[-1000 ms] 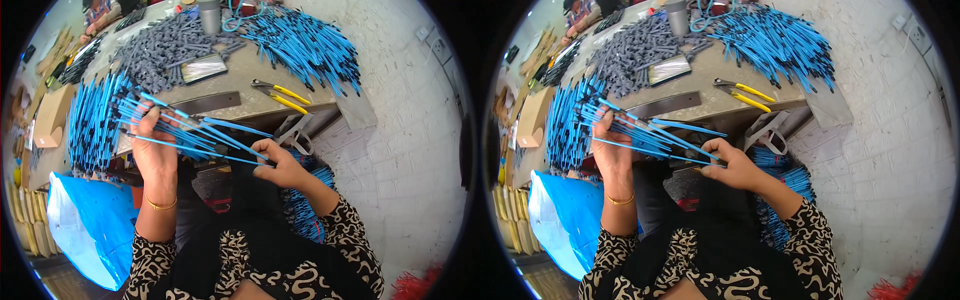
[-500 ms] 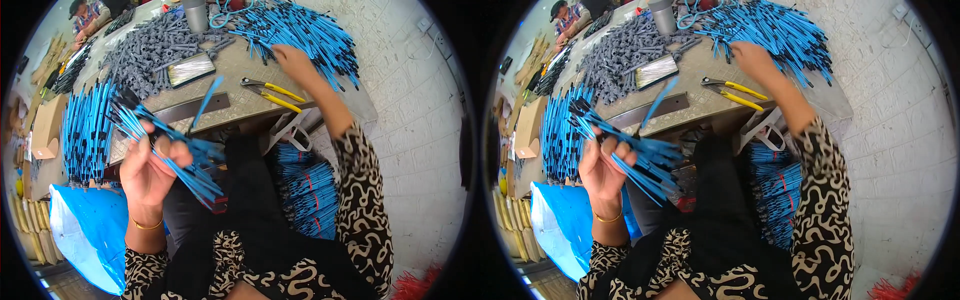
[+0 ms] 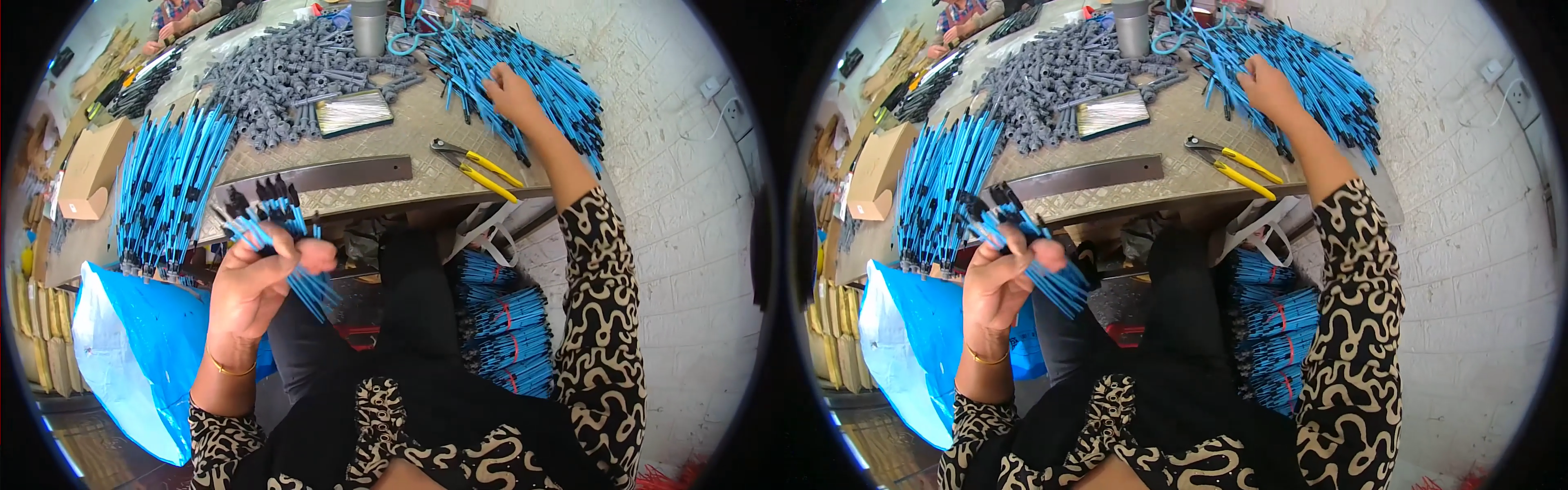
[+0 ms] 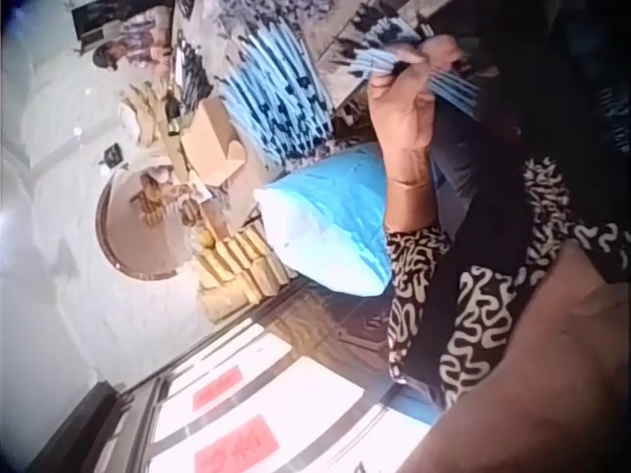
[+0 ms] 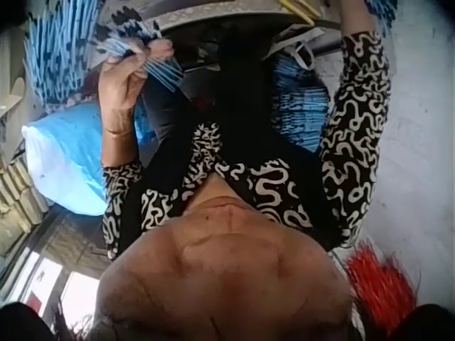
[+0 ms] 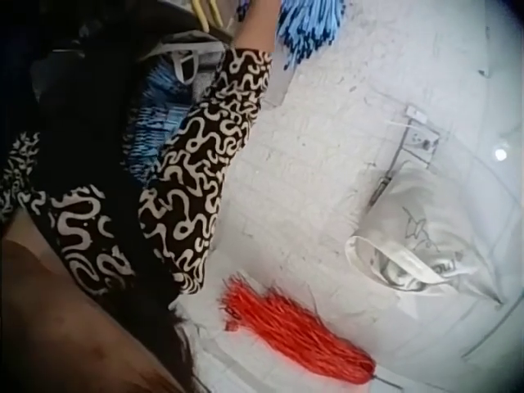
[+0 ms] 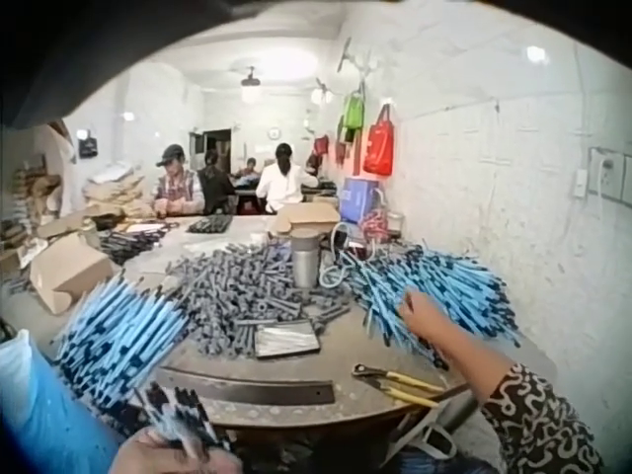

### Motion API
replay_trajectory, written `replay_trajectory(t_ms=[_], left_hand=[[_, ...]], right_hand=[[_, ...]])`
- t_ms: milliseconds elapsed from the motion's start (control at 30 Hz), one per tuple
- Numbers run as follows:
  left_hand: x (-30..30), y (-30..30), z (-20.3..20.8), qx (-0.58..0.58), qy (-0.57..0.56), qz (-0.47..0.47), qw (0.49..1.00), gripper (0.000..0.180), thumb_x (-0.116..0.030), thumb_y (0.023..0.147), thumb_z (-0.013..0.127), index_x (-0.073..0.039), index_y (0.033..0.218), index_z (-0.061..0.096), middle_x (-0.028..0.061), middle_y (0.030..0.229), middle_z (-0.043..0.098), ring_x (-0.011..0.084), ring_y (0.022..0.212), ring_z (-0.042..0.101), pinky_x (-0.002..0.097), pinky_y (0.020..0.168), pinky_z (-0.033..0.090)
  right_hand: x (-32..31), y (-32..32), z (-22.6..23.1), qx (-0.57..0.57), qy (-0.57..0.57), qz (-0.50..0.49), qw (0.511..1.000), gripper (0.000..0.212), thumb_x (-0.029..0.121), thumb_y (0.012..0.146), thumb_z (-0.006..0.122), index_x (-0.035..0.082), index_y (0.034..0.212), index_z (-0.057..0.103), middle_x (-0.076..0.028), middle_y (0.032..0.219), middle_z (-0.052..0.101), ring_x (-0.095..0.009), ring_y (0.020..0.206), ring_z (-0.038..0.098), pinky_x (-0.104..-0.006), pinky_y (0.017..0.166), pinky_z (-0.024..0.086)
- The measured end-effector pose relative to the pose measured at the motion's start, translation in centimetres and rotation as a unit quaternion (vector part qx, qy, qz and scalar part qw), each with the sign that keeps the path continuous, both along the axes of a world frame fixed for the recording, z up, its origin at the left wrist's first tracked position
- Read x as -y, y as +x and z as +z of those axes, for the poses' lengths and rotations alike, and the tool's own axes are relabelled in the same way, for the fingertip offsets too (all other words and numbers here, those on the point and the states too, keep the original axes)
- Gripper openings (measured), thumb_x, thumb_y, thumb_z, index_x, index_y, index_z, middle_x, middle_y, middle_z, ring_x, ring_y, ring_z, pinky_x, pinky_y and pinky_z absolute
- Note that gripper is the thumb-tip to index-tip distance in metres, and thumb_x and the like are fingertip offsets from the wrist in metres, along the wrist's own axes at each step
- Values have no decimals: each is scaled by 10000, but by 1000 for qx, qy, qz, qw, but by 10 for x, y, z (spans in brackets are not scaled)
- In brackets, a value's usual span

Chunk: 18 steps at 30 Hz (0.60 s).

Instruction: The person bundles blue plastic tubes by hand, then secures gray components onto the bundled items using pliers.

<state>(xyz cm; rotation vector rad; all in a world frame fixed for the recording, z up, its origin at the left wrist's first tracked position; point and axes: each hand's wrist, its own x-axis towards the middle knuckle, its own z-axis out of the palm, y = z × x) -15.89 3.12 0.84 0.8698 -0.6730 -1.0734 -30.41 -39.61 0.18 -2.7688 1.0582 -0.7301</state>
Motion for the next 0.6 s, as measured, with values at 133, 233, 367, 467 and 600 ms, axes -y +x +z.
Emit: replay_trajectory(t_ms=[133,233,367,467,600], left_hand=[[11,0,-1,-31,15,55,998,157,-55,871,510,-21,1018,550,204,975,631,288,908,619,345,758,490],[23,-9,6,-115,50,111,986,142,-49,869,521,-25,1006,549,189,990,629,281,953,603,360,811,478],[48,-4,-9,-109,-76,248,960,137,-43,853,564,-30,988,545,169,985,627,259,947,604,353,847,469],[71,-9,-20,-30,-155,355,922,139,-36,822,611,-36,949,555,146,943,631,229,882,620,335,816,482],[66,-15,-15,30,-178,363,914,109,-35,812,623,-40,903,563,129,924,631,194,816,623,322,795,487]], right_hand=[[-51,-2,23,135,221,54,964,212,213,817,570,31,924,550,-40,763,542,-131,693,510,-286,594,414],[-109,-6,28,132,331,107,928,243,254,839,573,54,973,546,28,745,509,-63,667,452,-228,580,379],[-212,-10,6,134,356,226,897,226,218,874,540,31,999,551,-23,906,546,-93,779,487,-238,715,408],[-264,-20,-21,122,231,345,902,172,163,879,514,19,970,543,-126,1099,520,-195,899,511,-309,801,409],[-289,-23,-34,109,191,373,902,153,144,874,516,22,964,536,-172,1119,506,-278,941,512,-348,825,408]])
